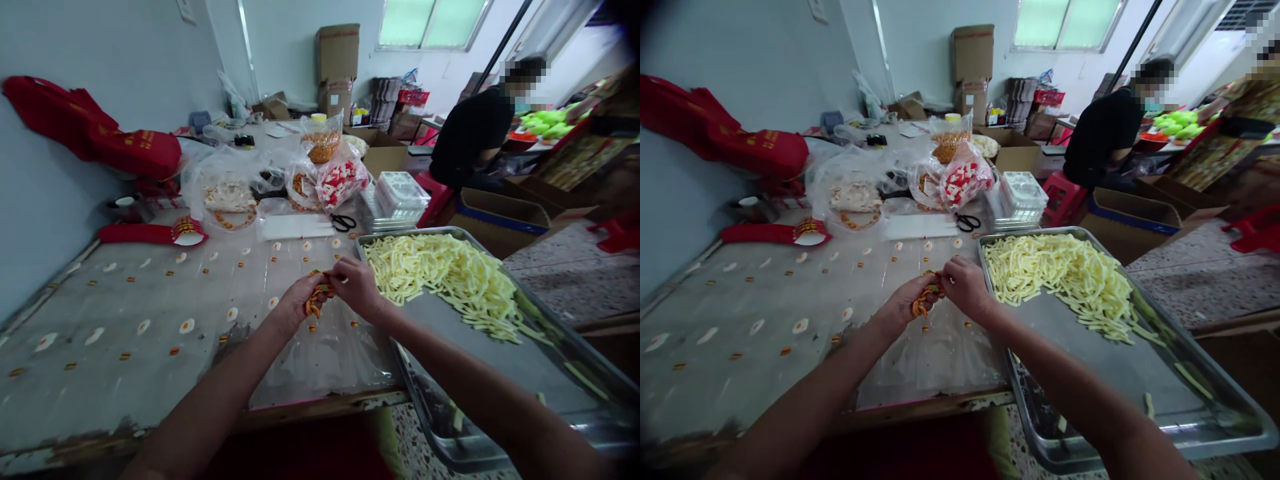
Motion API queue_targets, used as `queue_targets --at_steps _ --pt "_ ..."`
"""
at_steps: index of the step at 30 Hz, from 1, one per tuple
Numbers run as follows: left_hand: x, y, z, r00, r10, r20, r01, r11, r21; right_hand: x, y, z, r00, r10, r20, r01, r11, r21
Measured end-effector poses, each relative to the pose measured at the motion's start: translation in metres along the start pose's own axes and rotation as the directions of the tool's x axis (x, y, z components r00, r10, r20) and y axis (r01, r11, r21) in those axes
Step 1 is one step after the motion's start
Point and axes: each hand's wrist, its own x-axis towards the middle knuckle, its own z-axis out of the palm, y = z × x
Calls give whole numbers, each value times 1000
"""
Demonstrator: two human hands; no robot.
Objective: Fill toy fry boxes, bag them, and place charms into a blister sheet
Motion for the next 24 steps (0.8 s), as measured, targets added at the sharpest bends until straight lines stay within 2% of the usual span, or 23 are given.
queue_targets --at_steps 1,3,5,7,9,12,14,16,17,19,22,24 --pt "0 -2 1 1000 -6 -2 6 1000 10 0 3 -1 996 79 31 -81 994 75" --pt "-2 -5 1 1000 -11 -3 11 998 54 0 9 -6 960 241 143 -272 926 262" --pt "-4 -7 -1 999 -27 25 25 995 101 0 17 -14 910 312 275 -399 840 369" --pt "-8 -8 -6 997 -51 57 45 993 113 -2 26 -24 884 351 309 -452 811 371" --pt "-12 -7 -15 997 -58 60 53 996 78 0 37 -35 890 384 245 -442 858 260" --pt "-17 -4 -31 999 -38 30 39 999 -17 15 56 -45 948 316 36 -313 947 -71" --pt "-20 -3 -40 999 -40 13 41 997 -64 33 68 -45 981 192 12 -177 926 -334" --pt "-22 -2 -46 999 -40 -14 39 994 -104 53 76 -39 989 83 126 3 821 -571" --pt "-23 0 -47 999 -32 -24 29 992 -124 62 79 -35 978 51 204 95 757 -646" --pt "-26 4 -49 999 5 -36 -11 987 -158 75 84 -26 937 31 349 236 681 -693" --pt "-29 17 -49 997 71 -35 -77 974 -214 79 89 -18 876 36 482 335 672 -660" --pt "-29 25 -49 994 100 -41 -107 961 -257 75 92 -18 847 61 528 360 665 -654"
